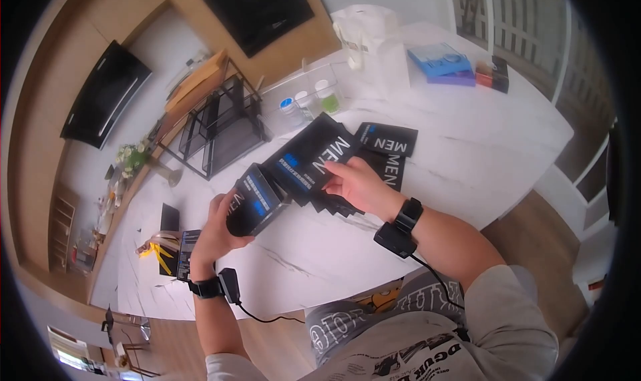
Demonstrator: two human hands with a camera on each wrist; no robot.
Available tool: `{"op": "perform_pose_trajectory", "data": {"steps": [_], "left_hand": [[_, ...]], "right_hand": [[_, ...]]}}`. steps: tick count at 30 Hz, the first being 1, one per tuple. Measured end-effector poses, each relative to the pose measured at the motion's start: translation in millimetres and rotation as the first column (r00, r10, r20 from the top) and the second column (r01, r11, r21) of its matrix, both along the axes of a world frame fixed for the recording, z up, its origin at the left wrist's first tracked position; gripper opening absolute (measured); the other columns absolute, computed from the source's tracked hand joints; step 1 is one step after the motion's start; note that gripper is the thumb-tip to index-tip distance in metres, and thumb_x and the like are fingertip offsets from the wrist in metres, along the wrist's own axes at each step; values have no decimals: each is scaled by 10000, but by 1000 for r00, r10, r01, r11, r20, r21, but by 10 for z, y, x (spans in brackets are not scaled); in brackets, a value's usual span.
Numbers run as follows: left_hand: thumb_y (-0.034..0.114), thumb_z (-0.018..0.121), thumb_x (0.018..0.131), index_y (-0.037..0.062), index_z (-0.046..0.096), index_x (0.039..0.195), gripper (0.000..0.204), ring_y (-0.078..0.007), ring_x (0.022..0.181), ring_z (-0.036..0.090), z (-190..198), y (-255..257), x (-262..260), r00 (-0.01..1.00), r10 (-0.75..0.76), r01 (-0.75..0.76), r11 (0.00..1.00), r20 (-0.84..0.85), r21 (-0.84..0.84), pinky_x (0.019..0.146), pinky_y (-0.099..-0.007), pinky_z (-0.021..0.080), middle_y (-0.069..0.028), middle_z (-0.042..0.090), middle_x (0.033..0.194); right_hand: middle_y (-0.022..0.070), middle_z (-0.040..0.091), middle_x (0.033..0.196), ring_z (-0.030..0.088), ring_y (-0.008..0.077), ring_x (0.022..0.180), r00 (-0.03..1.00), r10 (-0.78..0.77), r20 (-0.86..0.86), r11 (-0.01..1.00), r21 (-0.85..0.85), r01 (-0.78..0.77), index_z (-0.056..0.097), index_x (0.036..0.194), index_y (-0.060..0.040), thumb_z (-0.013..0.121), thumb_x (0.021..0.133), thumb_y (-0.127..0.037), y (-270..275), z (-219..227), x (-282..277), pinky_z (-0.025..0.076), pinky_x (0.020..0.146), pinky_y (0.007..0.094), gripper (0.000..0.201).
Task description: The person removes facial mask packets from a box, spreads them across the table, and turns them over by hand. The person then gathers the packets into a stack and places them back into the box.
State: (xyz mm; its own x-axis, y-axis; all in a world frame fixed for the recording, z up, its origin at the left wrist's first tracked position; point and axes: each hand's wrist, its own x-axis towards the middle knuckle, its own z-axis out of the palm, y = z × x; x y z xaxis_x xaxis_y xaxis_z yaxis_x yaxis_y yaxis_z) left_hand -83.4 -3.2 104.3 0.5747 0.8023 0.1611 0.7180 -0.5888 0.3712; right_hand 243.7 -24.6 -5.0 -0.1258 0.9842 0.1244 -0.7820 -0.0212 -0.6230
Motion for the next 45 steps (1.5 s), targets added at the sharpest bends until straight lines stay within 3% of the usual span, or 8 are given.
{"op": "perform_pose_trajectory", "data": {"steps": [2, 11, 20, 23, 26, 30, 39, 45], "left_hand": [[83, 898, 554, 89, 334, 1505, 1105, -346, 1261, 466, -3, -119, 143, 992, -105, 103, 994, 72, 23, 1078, -389, 413, -171, 386, 1399], [26, 896, 541, 96, 323, 1512, 1129, -315, 1292, 453, -161, -223, 186, 965, -39, 61, 995, 261, -79, 1029, -365, 465, -157, 314, 1467], [27, 896, 522, 122, 363, 1507, 1124, -320, 1292, 472, -213, -168, 145, 998, -55, 58, 986, -19, 159, 1026, -370, 478, -149, 350, 1453], [58, 887, 555, 105, 401, 1474, 1040, -385, 1314, 441, -155, -248, 191, 999, 42, -39, 995, -25, 93, 1060, -426, 448, -196, 355, 1455], [60, 889, 553, 106, 403, 1473, 1041, -382, 1306, 449, -170, -251, 165, 1000, 2, -5, 993, 26, 119, 1061, -422, 446, -193, 365, 1446], [62, 893, 541, 105, 392, 1480, 1066, -374, 1302, 456, -244, -253, 105, 999, -20, 15, 992, 40, 124, 1064, -413, 444, -184, 369, 1444], [67, 898, 521, 109, 356, 1503, 1123, -348, 1291, 474, -293, -250, 109, 999, -25, 22, 994, 22, 111, 1078, -391, 433, -166, 369, 1445], [71, 898, 528, 106, 363, 1497, 1108, -353, 1286, 477, -287, -267, 114, 1000, -14, 12, 995, 14, 97, 1073, -398, 436, -169, 369, 1448]], "right_hand": [[106, 680, 967, 679, 187, 789, 1000, -7, -6, 1000, -28, 7, 614, 1067, -4, 636, 969, -182, 9, -3, 4, 569, 731, 318, 205], [109, 673, 927, 667, 181, 731, 994, -107, 37, 992, -56, 109, 623, 1013, 22, 628, 957, -160, 76, -52, 10, 570, 667, 297, 191], [117, 674, 897, 677, 179, 684, 896, -155, 416, 986, 9, 166, 622, 1028, 67, 590, 975, -150, 13, 62, 5, 578, 605, 279, 225], [125, 678, 896, 684, 185, 690, 877, -147, 458, 988, 17, 157, 617, 1014, 80, 583, 979, -147, 21, 45, 3, 581, 609, 282, 233], [137, 682, 907, 691, 195, 710, 857, -183, 481, 977, -11, 214, 611, 1015, 83, 582, 978, -140, 58, 1, -6, 588, 625, 293, 228], [150, 686, 915, 695, 208, 739, 945, -171, 278, 982, -28, 185, 601, 1031, 79, 579, 981, -134, 39, 16, 13, 600, 662, 317, 219], [132, 685, 883, 693, 191, 682, 821, -217, 529, 966, -3, 258, 608, 1024, 91, 566, 991, -149, 40, 29, -20, 595, 599, 297, 246], [134, 693, 887, 700, 191, 685, 861, -200, 468, 976, 16, 217, 610, 1021, 93, 568, 990, -144, 33, 34, -9, 598, 595, 291, 242]]}}
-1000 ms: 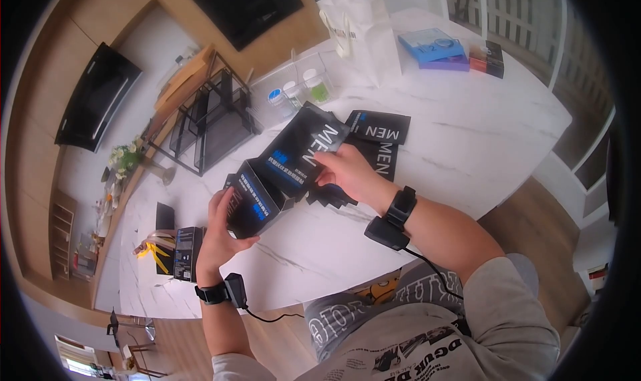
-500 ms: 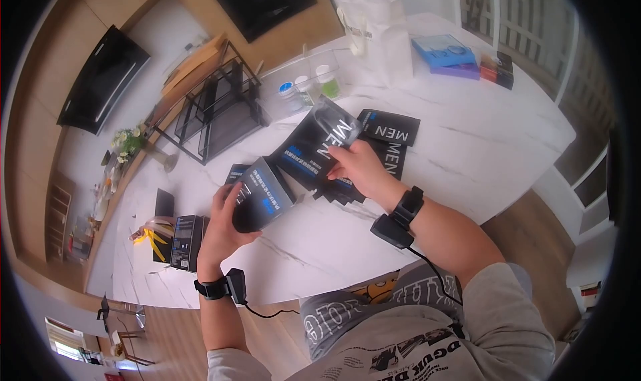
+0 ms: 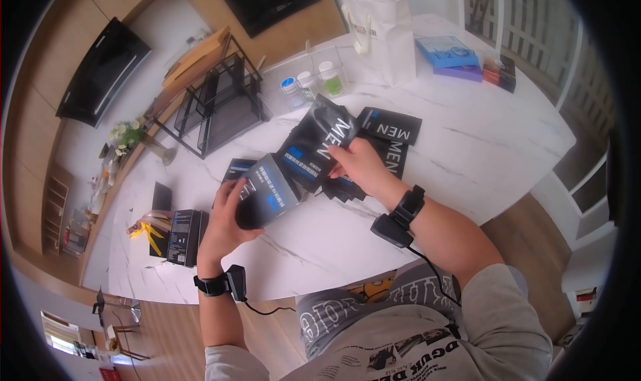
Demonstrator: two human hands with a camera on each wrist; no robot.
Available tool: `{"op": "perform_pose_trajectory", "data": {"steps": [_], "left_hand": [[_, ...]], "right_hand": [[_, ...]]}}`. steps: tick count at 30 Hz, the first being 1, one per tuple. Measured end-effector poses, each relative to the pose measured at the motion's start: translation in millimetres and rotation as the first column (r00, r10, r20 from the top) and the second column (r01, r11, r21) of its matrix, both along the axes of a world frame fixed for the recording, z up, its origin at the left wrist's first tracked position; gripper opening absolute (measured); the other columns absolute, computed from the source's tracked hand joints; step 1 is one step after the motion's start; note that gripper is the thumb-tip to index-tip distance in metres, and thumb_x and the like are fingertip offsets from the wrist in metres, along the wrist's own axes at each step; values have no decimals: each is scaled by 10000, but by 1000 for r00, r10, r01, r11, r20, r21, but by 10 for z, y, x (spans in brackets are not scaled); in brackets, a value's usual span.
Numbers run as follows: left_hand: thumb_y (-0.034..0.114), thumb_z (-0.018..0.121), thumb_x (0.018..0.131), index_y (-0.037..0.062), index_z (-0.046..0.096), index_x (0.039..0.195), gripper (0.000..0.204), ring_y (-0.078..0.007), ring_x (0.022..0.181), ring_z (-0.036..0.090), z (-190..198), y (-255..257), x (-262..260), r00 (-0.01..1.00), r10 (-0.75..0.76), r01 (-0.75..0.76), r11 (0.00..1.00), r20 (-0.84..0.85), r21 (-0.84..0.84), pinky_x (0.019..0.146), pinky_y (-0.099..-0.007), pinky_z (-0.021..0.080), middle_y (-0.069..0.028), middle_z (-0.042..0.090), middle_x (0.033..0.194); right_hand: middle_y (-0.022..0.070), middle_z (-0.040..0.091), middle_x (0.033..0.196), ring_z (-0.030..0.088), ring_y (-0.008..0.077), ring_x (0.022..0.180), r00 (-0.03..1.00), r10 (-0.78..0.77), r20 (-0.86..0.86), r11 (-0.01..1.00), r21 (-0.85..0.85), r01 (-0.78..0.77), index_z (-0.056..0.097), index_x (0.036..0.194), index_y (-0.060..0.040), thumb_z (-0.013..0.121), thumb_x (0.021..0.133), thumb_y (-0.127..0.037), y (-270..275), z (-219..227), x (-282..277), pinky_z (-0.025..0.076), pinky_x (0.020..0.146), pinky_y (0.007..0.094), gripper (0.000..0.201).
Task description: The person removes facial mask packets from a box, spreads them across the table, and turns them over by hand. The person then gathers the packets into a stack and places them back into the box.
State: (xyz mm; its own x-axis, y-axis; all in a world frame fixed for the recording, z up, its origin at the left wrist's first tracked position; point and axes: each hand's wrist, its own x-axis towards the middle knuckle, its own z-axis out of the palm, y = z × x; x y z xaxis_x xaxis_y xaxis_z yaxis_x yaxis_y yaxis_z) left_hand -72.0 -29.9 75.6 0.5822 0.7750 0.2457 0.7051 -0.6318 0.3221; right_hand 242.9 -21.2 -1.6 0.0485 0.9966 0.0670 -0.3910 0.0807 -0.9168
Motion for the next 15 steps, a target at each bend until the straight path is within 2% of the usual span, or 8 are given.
{"op": "perform_pose_trajectory", "data": {"steps": [6, 8, 10, 15], "left_hand": [[86, 902, 540, 131, 383, 1488, 1082, -368, 1275, 485, 8, -50, 120, 994, 76, -75, 997, -76, 21, 1048, -421, 457, -191, 364, 1461], [93, 905, 540, 144, 393, 1485, 1076, -377, 1274, 486, -26, -66, 156, 989, 108, -98, 991, -106, 93, 1041, -428, 462, -201, 361, 1465], [103, 902, 559, 142, 435, 1451, 1008, -409, 1297, 447, -21, -105, 194, 993, 103, -99, 993, -57, 67, 1030, -446, 464, -214, 367, 1460], [109, 903, 562, 145, 447, 1444, 993, -421, 1305, 437, -65, -173, 261, 992, 118, -115, 991, -41, 74, 1034, -453, 459, -222, 374, 1456]], "right_hand": [[152, 703, 892, 719, 206, 715, 998, -14, 55, 999, 49, 11, 606, 1020, 97, 563, 996, -140, -43, -30, -111, 611, 629, 298, 242], [159, 694, 937, 722, 223, 754, 998, 47, -40, 998, 39, -45, 587, 1056, 102, 552, 1004, -146, -41, -88, -160, 621, 655, 307, 255], [166, 688, 968, 723, 233, 779, 984, 79, -160, 997, 15, -77, 574, 1077, 104, 548, 1007, -147, -48, -102, -190, 626, 672, 310, 262], [171, 669, 980, 722, 258, 810, 985, 17, -169, 999, -47, -25, 552, 1109, 106, 527, 1017, -142, -76, -59, -177, 635, 709, 348, 266]]}}
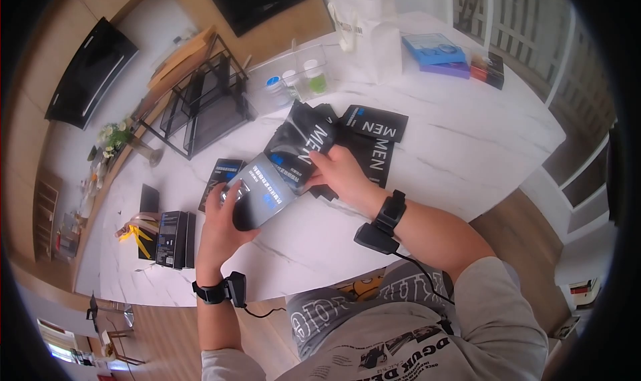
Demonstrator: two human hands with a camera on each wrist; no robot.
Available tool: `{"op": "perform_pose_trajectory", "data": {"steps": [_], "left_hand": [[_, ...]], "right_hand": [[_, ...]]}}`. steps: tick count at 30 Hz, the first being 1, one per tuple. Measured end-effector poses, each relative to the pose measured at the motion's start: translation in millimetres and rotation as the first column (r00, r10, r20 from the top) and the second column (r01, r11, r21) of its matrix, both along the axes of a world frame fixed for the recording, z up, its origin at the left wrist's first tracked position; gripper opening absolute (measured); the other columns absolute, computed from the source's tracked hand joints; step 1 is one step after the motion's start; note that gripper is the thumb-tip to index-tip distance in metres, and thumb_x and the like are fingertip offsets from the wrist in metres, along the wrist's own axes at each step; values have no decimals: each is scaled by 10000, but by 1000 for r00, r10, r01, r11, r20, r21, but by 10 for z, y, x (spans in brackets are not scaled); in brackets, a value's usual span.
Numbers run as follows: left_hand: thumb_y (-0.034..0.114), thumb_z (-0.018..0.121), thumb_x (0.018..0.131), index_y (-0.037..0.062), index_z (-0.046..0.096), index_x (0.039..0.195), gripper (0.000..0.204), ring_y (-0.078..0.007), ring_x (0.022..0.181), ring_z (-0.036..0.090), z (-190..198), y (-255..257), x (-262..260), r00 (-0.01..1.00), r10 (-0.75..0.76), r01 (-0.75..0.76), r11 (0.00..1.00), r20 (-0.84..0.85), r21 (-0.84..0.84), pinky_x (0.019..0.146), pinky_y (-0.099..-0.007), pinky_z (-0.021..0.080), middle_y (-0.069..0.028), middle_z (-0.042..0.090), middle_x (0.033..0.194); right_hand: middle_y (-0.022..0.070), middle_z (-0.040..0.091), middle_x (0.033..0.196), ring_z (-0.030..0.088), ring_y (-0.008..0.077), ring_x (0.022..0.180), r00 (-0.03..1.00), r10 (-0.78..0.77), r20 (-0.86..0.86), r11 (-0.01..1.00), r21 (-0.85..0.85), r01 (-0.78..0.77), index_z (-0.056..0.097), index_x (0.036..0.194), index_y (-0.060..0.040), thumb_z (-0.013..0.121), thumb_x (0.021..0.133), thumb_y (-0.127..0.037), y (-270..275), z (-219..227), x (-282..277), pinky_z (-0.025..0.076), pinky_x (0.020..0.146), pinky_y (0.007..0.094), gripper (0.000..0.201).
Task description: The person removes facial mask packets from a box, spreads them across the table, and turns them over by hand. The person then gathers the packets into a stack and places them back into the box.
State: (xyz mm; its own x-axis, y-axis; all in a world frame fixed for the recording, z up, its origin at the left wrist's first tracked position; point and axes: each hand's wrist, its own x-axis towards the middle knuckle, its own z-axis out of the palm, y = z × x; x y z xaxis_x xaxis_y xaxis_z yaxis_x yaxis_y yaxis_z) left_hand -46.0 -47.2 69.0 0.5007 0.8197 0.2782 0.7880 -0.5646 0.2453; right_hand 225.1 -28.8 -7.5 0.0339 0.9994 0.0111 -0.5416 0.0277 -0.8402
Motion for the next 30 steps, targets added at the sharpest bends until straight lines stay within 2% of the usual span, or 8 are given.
{"op": "perform_pose_trajectory", "data": {"steps": [6, 12, 15, 18, 21, 24, 27, 30], "left_hand": [[119, 906, 559, 147, 446, 1449, 1002, -417, 1308, 437, -34, 15, -22, 1000, -29, 29, 999, 9, 20, 1029, -448, 458, -222, 386, 1449], [109, 925, 521, 158, 413, 1483, 1091, -392, 1290, 474, -84, 59, -28, 999, -9, 9, 1000, 49, -6, 1036, -434, 462, -204, 385, 1462], [107, 923, 527, 164, 406, 1490, 1094, -385, 1296, 470, -98, 69, -22, 999, -12, 13, 1000, 51, -20, 1035, -432, 463, -198, 387, 1460], [105, 920, 536, 166, 399, 1496, 1094, -380, 1295, 468, -103, 65, -58, 998, -49, 50, 998, 38, -40, 1041, -427, 457, -191, 390, 1456], [107, 918, 541, 157, 391, 1501, 1096, -374, 1290, 472, -92, 67, -40, 997, -48, 52, 997, 67, -61, 1048, -417, 451, -186, 394, 1451], [111, 919, 543, 145, 379, 1507, 1106, -366, 1286, 476, -101, 57, 24, 995, -30, 34, 998, 92, -46, 1053, -407, 445, -186, 399, 1441], [110, 920, 543, 133, 368, 1511, 1115, -359, 1284, 479, -114, 45, 34, 992, -34, 39, 998, 119, -40, 1055, -402, 444, -194, 408, 1427], [106, 921, 539, 126, 365, 1512, 1120, -360, 1277, 485, -109, 42, 28, 992, -48, 53, 998, 113, -40, 1049, -403, 447, -205, 412, 1420]], "right_hand": [[174, 664, 991, 718, 279, 849, 994, -73, 76, 997, -25, 75, 547, 1109, 92, 506, 1026, -136, -63, 134, 44, 637, 719, 372, 246], [180, 663, 994, 719, 277, 827, 997, -71, -14, 997, -10, 71, 541, 1102, 101, 515, 1022, -134, 62, -64, -9, 638, 703, 370, 250], [183, 660, 979, 718, 278, 824, 997, -50, 59, 997, -56, 53, 538, 1082, 117, 519, 1018, -125, 18, -28, -11, 640, 693, 367, 251], [191, 660, 953, 727, 299, 826, 983, -143, 113, 989, -28, 147, 551, 1048, 119, 523, 1013, -113, 46, -56, 26, 639, 673, 363, 236], [201, 665, 953, 735, 311, 778, 991, -133, 18, 991, -20, 134, 561, 1021, 118, 536, 1006, -121, 42, -57, -7, 636, 652, 366, 241], [191, 686, 863, 738, 281, 704, 987, -133, 95, 991, 30, 131, 581, 970, 120, 557, 1001, -143, -51, 6, -52, 611, 609, 334, 266], [163, 690, 753, 732, 240, 657, 923, -230, 308, 973, 105, 207, 597, 923, 122, 573, 997, -160, 64, -143, -53, 579, 573, 303, 292], [139, 678, 669, 730, 226, 638, 882, -288, 373, 958, 102, 269, 613, 891, 110, 583, 995, -167, 12, -60, -27, 554, 558, 278, 297]]}}
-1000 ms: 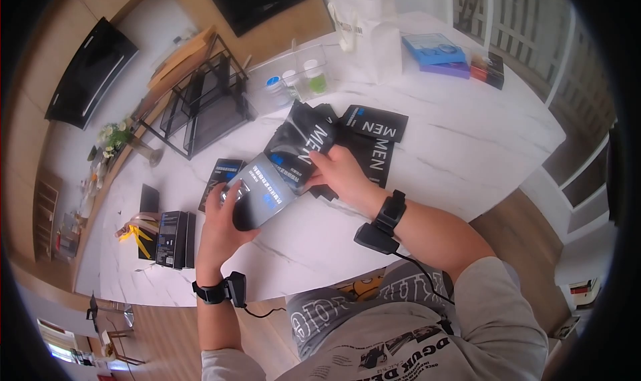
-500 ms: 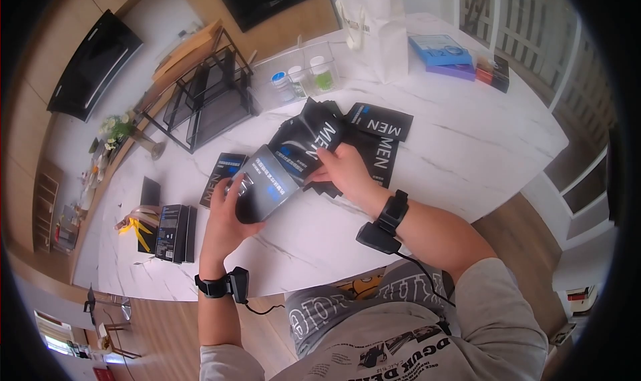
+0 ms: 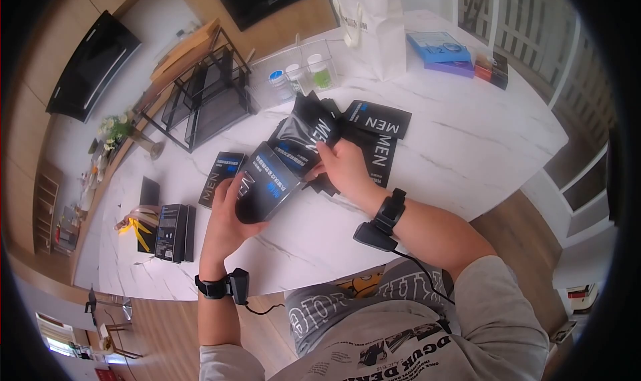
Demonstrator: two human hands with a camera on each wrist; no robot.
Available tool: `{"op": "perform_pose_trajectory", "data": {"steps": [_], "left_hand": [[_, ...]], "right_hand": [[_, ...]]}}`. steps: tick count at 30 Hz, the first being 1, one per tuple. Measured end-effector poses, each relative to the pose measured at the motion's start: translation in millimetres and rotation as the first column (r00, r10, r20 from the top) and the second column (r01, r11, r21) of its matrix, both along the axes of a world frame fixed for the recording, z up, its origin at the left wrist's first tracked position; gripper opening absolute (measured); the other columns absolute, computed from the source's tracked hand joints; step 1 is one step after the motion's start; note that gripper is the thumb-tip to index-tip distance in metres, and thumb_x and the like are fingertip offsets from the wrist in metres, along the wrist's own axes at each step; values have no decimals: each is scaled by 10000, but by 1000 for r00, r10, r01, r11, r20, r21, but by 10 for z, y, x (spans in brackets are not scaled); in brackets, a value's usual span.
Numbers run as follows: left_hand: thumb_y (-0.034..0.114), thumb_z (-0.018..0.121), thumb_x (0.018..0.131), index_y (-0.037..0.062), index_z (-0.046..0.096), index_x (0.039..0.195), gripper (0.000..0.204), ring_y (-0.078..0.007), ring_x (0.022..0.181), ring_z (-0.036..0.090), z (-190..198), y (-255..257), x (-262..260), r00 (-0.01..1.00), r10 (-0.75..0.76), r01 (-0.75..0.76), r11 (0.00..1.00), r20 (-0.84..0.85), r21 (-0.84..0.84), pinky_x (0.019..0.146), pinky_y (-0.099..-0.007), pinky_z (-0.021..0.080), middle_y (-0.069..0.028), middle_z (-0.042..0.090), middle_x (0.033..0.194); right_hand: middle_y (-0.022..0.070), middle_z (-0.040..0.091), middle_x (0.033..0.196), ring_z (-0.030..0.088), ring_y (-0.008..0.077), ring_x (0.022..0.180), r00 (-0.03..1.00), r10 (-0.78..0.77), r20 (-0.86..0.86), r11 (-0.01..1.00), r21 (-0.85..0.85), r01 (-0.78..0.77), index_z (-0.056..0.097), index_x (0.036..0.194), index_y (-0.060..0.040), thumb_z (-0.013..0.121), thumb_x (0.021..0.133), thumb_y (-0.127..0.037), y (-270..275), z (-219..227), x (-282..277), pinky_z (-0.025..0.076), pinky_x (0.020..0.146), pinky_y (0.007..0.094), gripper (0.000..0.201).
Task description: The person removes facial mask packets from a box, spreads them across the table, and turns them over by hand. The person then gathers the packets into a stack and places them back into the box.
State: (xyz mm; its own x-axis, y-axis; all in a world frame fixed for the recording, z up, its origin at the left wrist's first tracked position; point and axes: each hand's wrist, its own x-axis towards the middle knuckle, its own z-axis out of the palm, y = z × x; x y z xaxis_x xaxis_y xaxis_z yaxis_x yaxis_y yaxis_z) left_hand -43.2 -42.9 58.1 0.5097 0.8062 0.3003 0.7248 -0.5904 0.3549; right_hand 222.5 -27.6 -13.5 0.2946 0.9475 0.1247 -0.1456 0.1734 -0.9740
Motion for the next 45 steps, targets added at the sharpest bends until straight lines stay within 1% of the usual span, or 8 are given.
{"op": "perform_pose_trajectory", "data": {"steps": [3, 6, 9, 15, 18, 21, 34, 45], "left_hand": [[101, 918, 537, 120, 377, 1505, 1109, -369, 1267, 490, 11, 22, -14, 999, 15, -15, 1000, -34, 9, 1039, -407, 451, -218, 410, 1425], [100, 913, 540, 116, 396, 1493, 1085, -384, 1264, 488, 18, -17, -1, 991, 94, -91, 995, -93, 36, 1033, -413, 451, -229, 403, 1433], [101, 910, 545, 114, 413, 1481, 1061, -398, 1273, 477, 18, -41, 1, 994, 73, -67, 996, -85, 65, 1038, -420, 445, -235, 398, 1440], [106, 912, 549, 123, 413, 1477, 1053, -408, 1306, 449, 42, -89, 40, 992, 81, -74, 994, -92, 76, 1054, -434, 433, -224, 388, 1455], [104, 912, 553, 129, 410, 1478, 1053, -407, 1318, 438, 16, -73, -5, 995, 74, -72, 997, -60, 37, 1058, -436, 432, -220, 382, 1463], [101, 912, 554, 131, 410, 1478, 1052, -406, 1325, 432, 9, -65, -36, 996, 68, -67, 997, -51, 31, 1059, -438, 432, -221, 377, 1468], [114, 914, 562, 138, 406, 1480, 1050, -421, 1321, 424, -28, -73, 67, 998, 55, -53, 997, -35, 47, 1062, -449, 428, -234, 374, 1453], [152, 894, 587, 143, 449, 1441, 963, -411, 1310, 412, 16, -115, 120, 987, 102, -83, 985, -125, 149, 968, -454, 505, -212, 393, 1432]], "right_hand": [[141, 684, 723, 722, 201, 659, 971, -24, 239, 997, 71, 7, 621, 943, 112, 590, 994, -174, -79, 96, 45, 568, 579, 283, 292], [141, 676, 762, 701, 163, 689, 976, 112, -188, 981, 176, -79, 622, 993, 121, 592, 997, -203, -28, 75, -31, 575, 596, 291, 326], [126, 672, 803, 682, 149, 726, 950, 149, -275, 986, 109, -123, 623, 1025, 121, 581, 1004, -203, -70, 130, 3, 596, 620, 307, 328], [108, 685, 944, 693, 173, 792, 994, 112, 9, 994, 6, -112, 615, 1085, 89, 586, 996, -157, 16, 37, 52, 615, 694, 313, 263], [109, 682, 999, 692, 171, 819, 869, 352, -349, 936, 146, -320, 619, 1111, 72, 613, 980, -159, -59, 140, 16, 607, 709, 304, 265], [112, 682, 1012, 694, 173, 844, 868, 458, -193, 888, 64, -455, 626, 1114, 71, 626, 971, -152, -60, 87, -14, 606, 711, 297, 264], [128, 699, 924, 699, 167, 798, 917, 301, -262, 954, 66, -294, 627, 1067, 123, 602, 985, -155, -96, 115, -50, 583, 663, 279, 291], [126, 690, 880, 682, 200, 825, 980, 198, 32, 971, 132, -201, 596, 1108, 67, 562, 1017, -256, 102, -195, -50, 540, 694, 327, 337]]}}
